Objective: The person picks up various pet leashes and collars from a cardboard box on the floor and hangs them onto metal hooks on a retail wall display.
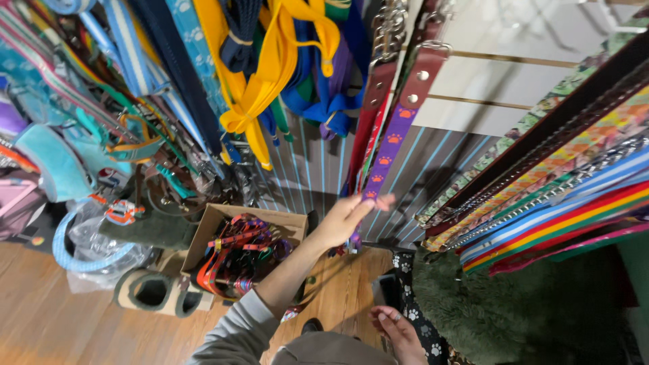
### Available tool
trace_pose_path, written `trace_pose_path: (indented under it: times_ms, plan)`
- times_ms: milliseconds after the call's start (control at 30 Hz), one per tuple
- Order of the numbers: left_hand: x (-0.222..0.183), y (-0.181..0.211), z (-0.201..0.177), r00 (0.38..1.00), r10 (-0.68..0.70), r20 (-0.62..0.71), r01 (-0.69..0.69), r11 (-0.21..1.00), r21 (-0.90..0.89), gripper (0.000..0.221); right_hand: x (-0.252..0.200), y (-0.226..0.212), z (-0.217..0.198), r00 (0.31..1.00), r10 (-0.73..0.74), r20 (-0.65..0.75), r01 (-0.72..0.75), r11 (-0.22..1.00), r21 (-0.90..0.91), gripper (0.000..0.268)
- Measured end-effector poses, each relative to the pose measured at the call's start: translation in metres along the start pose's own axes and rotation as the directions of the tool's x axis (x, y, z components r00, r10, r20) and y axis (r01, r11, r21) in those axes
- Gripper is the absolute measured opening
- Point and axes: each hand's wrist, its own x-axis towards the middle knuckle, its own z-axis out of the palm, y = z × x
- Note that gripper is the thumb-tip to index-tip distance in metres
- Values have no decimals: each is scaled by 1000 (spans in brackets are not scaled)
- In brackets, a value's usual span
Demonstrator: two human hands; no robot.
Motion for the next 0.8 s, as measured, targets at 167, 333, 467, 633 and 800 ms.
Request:
trace_pose_path:
  times_ms: [167, 333, 467, 633, 800]
  plan:
    - [-42, -11, 18, 972, -191, 136, 227, 913, -340, 43, -6, 0, 3, 995, -72, 74, 75, 997, -30, 40]
    - [-47, -6, 30, 987, -137, 89, 155, 955, -254, 41, -11, 20, -4, 993, -97, 72, 98, 995, -14, 42]
    - [-47, -11, 33, 987, -160, -3, 156, 971, -179, 50, -12, 53, -19, 998, -19, 57, 18, 999, 32, 45]
    - [-72, -51, 46, 934, -287, -213, 284, 958, -45, 40, -3, 109, -48, 987, 107, 122, -119, 988, 96, 43]
    - [-119, -88, 61, 930, -292, -222, 253, 949, -189, 38, -36, 105, -38, 985, 73, 153, -82, 995, 49, 43]
